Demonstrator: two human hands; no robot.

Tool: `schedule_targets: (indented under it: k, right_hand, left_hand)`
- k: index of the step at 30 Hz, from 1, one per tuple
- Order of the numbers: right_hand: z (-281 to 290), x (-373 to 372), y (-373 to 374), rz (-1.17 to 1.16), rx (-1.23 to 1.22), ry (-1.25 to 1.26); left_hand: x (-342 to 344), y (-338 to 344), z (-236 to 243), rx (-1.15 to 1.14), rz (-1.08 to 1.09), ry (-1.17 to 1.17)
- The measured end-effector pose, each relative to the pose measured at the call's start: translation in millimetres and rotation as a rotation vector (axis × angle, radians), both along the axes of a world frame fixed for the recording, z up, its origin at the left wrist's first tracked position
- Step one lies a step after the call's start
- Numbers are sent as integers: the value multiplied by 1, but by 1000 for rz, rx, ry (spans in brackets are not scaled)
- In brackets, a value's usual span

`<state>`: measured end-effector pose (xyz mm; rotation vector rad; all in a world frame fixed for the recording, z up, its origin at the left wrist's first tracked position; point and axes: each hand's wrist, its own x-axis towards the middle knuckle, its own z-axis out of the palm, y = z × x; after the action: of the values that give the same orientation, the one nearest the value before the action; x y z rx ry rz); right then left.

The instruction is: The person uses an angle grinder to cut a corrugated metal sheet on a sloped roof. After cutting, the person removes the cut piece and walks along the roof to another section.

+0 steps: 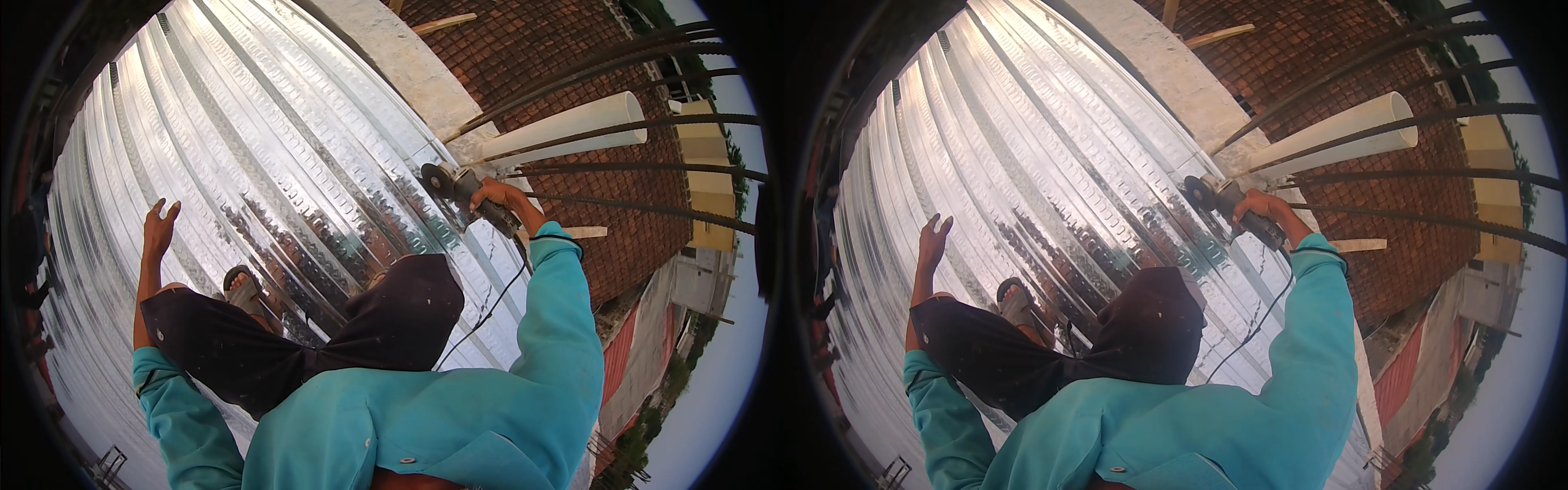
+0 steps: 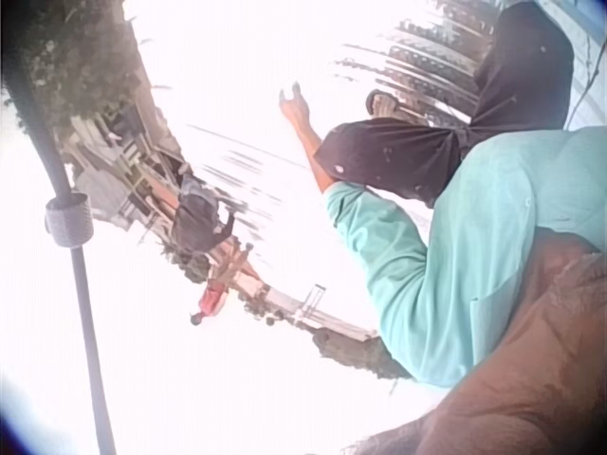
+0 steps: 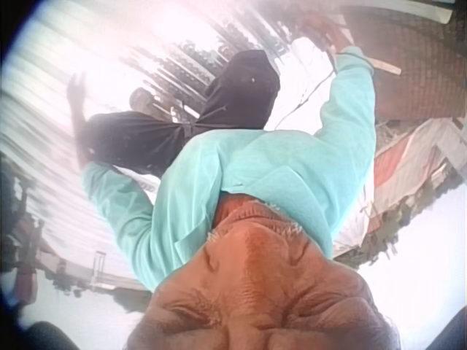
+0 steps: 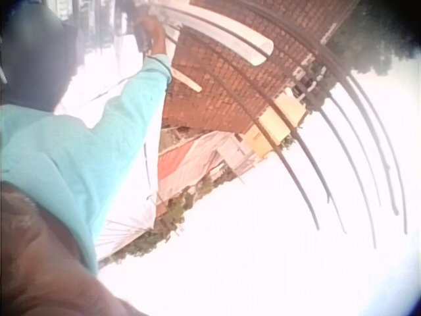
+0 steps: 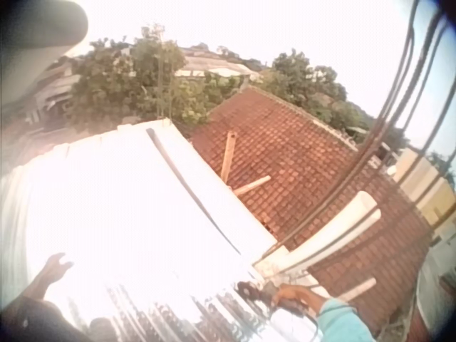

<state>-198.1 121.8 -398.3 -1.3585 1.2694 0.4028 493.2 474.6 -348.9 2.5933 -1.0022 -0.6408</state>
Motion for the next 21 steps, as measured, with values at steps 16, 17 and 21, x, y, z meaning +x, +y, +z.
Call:
schedule_targets:
  k: [16,17,21]
  right_hand:
    - [-7,1,-7,8,-26,80]
    - [-2,9,-6,4,-46,85]
    - [32,35,1,-1,-27,63]
  left_hand:
    - [1,-1,0,2,17,41]
    - [1,2,1,6,15,27]
    - [3,7,2,-4,19,15]
